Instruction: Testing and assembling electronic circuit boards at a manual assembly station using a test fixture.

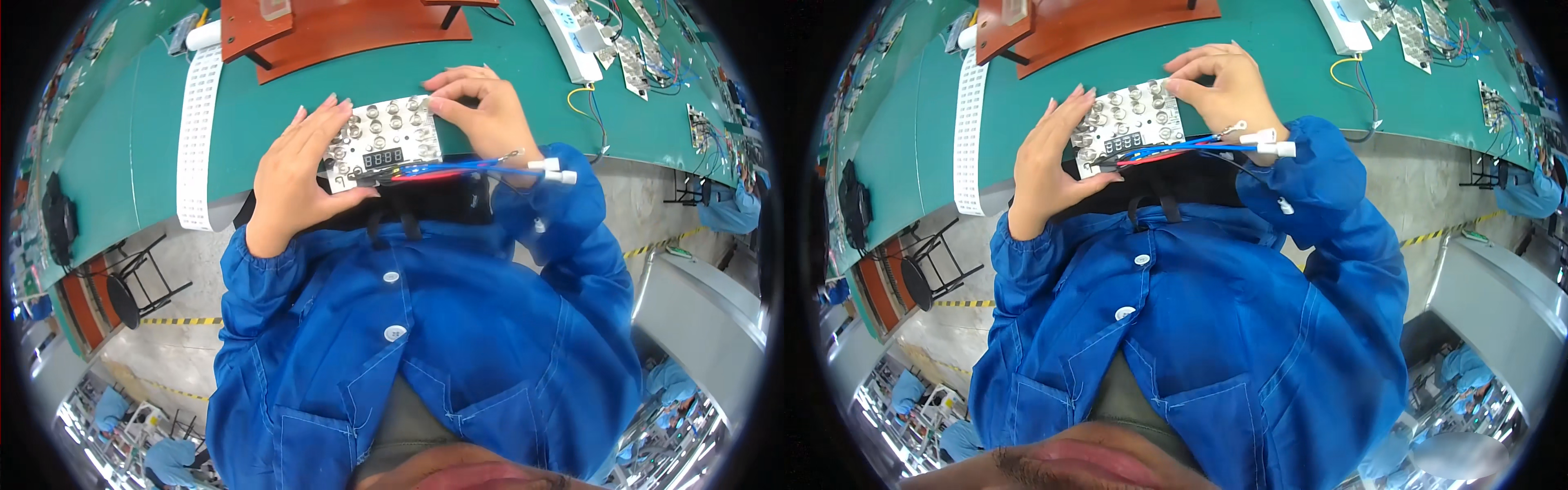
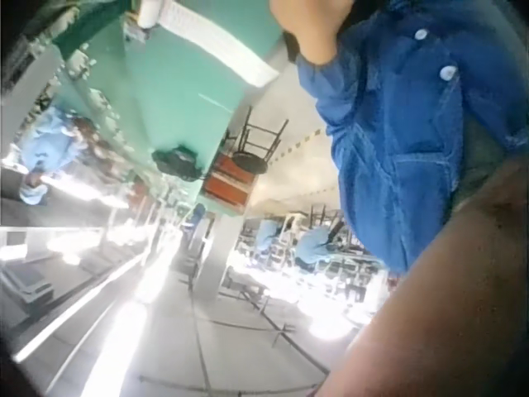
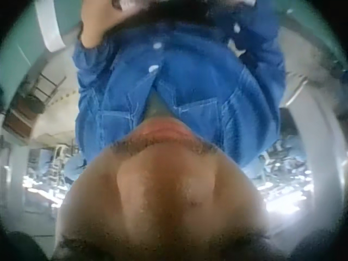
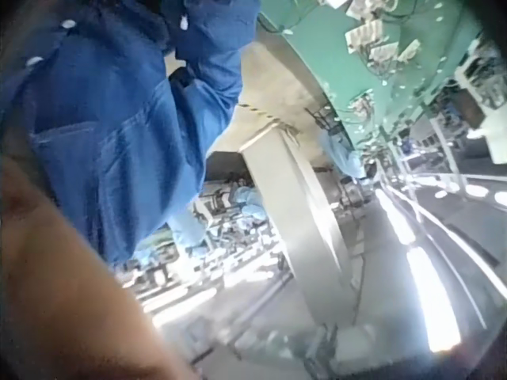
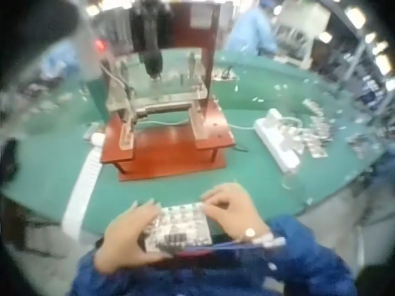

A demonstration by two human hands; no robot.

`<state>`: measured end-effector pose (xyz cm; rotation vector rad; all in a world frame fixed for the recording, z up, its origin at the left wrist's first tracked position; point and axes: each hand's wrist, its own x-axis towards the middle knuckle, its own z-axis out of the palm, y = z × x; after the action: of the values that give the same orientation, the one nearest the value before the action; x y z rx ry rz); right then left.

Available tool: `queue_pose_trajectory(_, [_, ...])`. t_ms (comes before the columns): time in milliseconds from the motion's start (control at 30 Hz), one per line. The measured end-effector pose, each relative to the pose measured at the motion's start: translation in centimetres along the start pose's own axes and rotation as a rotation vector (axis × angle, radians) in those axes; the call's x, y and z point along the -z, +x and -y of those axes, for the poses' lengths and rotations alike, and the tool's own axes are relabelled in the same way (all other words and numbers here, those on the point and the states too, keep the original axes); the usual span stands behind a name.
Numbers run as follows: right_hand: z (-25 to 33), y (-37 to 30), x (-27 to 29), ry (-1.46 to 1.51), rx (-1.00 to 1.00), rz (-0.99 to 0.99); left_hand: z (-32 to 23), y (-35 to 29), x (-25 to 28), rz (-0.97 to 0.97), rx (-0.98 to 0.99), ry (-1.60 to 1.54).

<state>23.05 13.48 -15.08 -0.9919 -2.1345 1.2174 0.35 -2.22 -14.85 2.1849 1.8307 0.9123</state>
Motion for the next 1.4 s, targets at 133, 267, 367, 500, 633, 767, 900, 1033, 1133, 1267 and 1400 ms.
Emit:
queue_pose_trajectory(133, [0.1, 0.1, -0.7, -0.112, 0.012, -0.026, 0.2, 0.2, 0.0, 0.025, -0.01, 0.003])
queue_pose_trajectory(267, [-0.8, -0.1, -1.0, -0.188, 0.085, -0.04, 0.3, 0.2, -0.2, 0.028, -0.001, -0.011])
queue_pose_trajectory(367, [-0.5, -0.2, -0.9, -0.211, 0.114, -0.044, 0.1, 0.3, 0.1, 0.029, -0.007, -0.013])
queue_pose_trajectory(500, [-0.6, -0.1, -1.1, -0.215, 0.127, -0.069, 0.3, 0.2, 0.0, 0.028, -0.009, -0.011])
queue_pose_trajectory(633, [-0.8, -0.2, -1.3, -0.216, 0.141, -0.093, 0.3, 0.2, 0.0, 0.018, -0.009, -0.012])
queue_pose_trajectory(767, [-0.3, -0.8, -1.6, -0.264, 0.198, -0.137, 0.1, 0.1, -0.1, 0.022, -0.01, -0.007])
queue_pose_trajectory(900, [0.0, -1.2, -2.1, -0.298, 0.139, -0.247, 0.0, 0.1, 0.0, 0.034, 0.001, -0.018])
queue_pose_trajectory(1033, [-1.0, -2.4, -0.3, -0.249, 0.306, -0.118, 0.0, 0.2, 0.1, 0.031, 0.014, -0.02])
queue_pose_trajectory(1133, [-0.3, -3.7, -0.4, -0.497, 0.447, -0.071, -0.1, 0.2, 0.3, 0.05, 0.017, -0.03])
queue_pose_trajectory(1267, [0.7, -2.8, -1.6, -0.647, 0.322, -0.112, 0.2, 0.8, 0.4, 0.037, -0.041, -0.048])
queue_pose_trajectory(1400, [-0.2, -2.1, 0.0, -0.381, 0.436, -0.055, -0.1, -0.1, 0.2, -0.003, 0.011, -0.04])
